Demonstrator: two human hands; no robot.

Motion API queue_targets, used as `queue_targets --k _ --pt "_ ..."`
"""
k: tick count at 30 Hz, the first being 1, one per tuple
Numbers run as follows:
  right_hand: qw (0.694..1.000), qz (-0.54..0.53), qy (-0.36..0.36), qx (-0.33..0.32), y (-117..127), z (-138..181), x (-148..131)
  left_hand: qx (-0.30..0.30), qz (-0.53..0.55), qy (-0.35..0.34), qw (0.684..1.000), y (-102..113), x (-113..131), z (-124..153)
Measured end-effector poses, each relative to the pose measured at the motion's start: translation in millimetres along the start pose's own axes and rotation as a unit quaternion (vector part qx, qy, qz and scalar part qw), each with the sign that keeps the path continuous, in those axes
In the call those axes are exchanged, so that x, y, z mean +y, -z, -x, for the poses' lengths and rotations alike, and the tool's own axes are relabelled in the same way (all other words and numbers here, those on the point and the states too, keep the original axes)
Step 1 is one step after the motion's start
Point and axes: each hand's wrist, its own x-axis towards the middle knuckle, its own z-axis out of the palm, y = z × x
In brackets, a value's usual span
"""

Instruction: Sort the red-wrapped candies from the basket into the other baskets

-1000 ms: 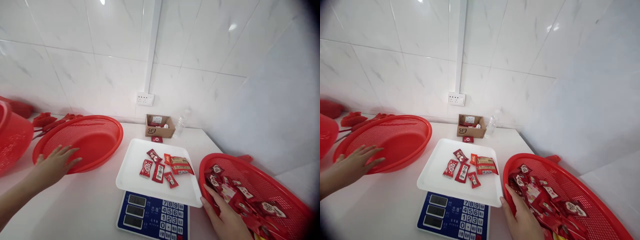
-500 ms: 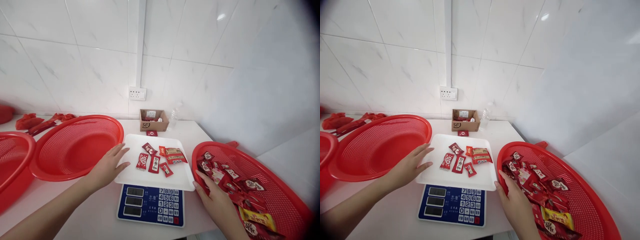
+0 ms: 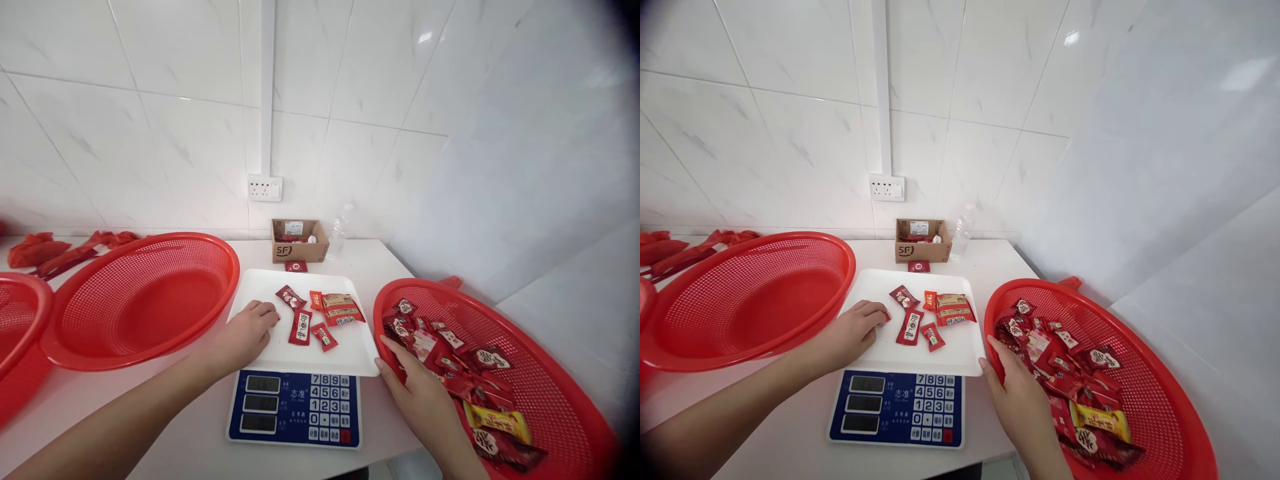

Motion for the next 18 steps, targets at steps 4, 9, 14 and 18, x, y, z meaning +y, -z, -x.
queue_targets --k 4,9,14,18 --pt "1.0 0.001 -0.001 -0.007 -1 0 1 0.068 -0.004 0.025 0.997 9 -19 12" --pt "1.0 0.0 0.006 -0.004 -4 0 3 0.158 -0.069 0.119 0.978 34 -51 25" --pt "1.0 0.002 0.003 0.002 -4 -1 2 0.102 -0.078 0.086 0.988 31 -50 19" --pt "1.0 0.005 0.008 0.001 -4 -1 1 0.009 -0.064 -0.018 0.998 13 -24 -8"
